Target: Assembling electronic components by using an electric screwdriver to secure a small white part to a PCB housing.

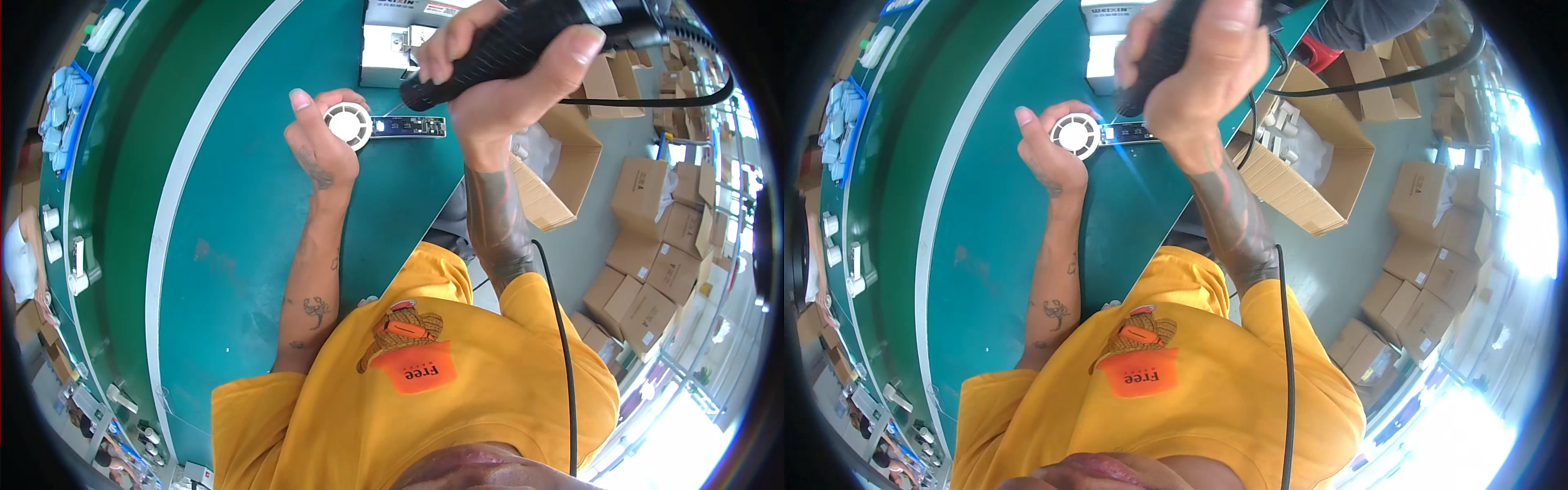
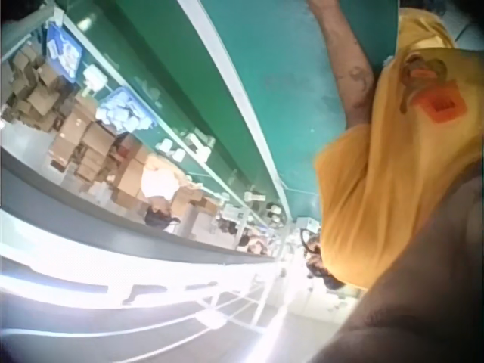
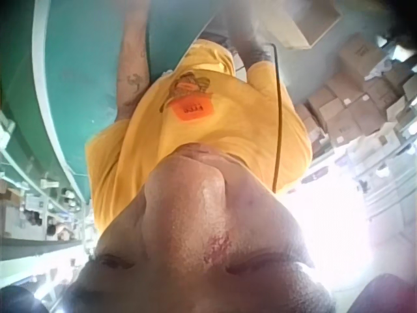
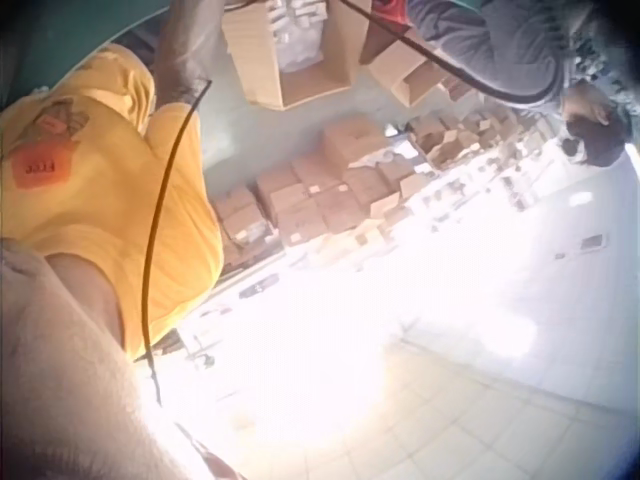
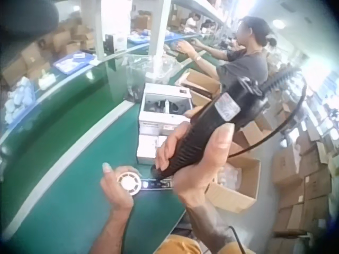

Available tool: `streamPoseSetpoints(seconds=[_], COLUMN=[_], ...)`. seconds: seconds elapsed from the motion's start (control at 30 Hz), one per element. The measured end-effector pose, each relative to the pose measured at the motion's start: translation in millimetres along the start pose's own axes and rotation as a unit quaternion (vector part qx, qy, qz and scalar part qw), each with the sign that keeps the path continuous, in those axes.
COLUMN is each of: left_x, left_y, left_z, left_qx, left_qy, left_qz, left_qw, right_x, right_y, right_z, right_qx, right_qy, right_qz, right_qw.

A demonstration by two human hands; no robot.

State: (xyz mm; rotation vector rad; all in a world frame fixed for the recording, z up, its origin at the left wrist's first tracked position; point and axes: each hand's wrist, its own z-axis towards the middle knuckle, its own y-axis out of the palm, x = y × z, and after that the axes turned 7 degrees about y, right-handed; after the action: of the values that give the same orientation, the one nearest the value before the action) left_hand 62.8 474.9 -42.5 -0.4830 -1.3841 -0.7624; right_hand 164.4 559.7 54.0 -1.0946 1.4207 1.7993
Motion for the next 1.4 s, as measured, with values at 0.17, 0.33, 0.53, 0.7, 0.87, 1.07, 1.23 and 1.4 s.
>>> streamPoseSetpoints(seconds=[0.17, 0.33, 0.53, 0.7, 0.87, 1.07, 1.23, 1.4], left_x=[-2, -6, -26, -30, -30, -27, -26, -22], left_y=[0, -8, -34, -32, -30, -26, -22, -24], left_z=[2, -4, 0, 1, 0, 2, -1, 1], left_qx=[-0.003, -0.012, -0.066, -0.071, -0.081, -0.052, -0.046, -0.004], left_qy=[0.012, 0.009, 0.047, 0.059, 0.065, 0.067, 0.084, 0.102], left_qz=[0.021, 0.0, -0.17, -0.169, -0.059, -0.054, -0.048, -0.036], left_qw=[1.0, 1.0, 0.982, 0.981, 0.993, 0.995, 0.994, 0.994], right_x=[-22, -19, 20, 60, 68, 66, 65, 75], right_y=[22, -81, -136, -135, -141, -128, -121, -110], right_z=[0, 25, 39, 27, 16, 11, -2, -14], right_qx=[0.05, -0.037, -0.038, 0.069, 0.075, 0.296, 0.394, 0.344], right_qy=[-0.057, -0.078, 0.153, 0.159, 0.102, -0.073, -0.181, -0.227], right_qz=[0.105, 0.198, 0.532, 0.411, 0.335, 0.241, 0.109, 0.054], right_qw=[0.992, 0.976, 0.832, 0.895, 0.934, 0.921, 0.895, 0.909])
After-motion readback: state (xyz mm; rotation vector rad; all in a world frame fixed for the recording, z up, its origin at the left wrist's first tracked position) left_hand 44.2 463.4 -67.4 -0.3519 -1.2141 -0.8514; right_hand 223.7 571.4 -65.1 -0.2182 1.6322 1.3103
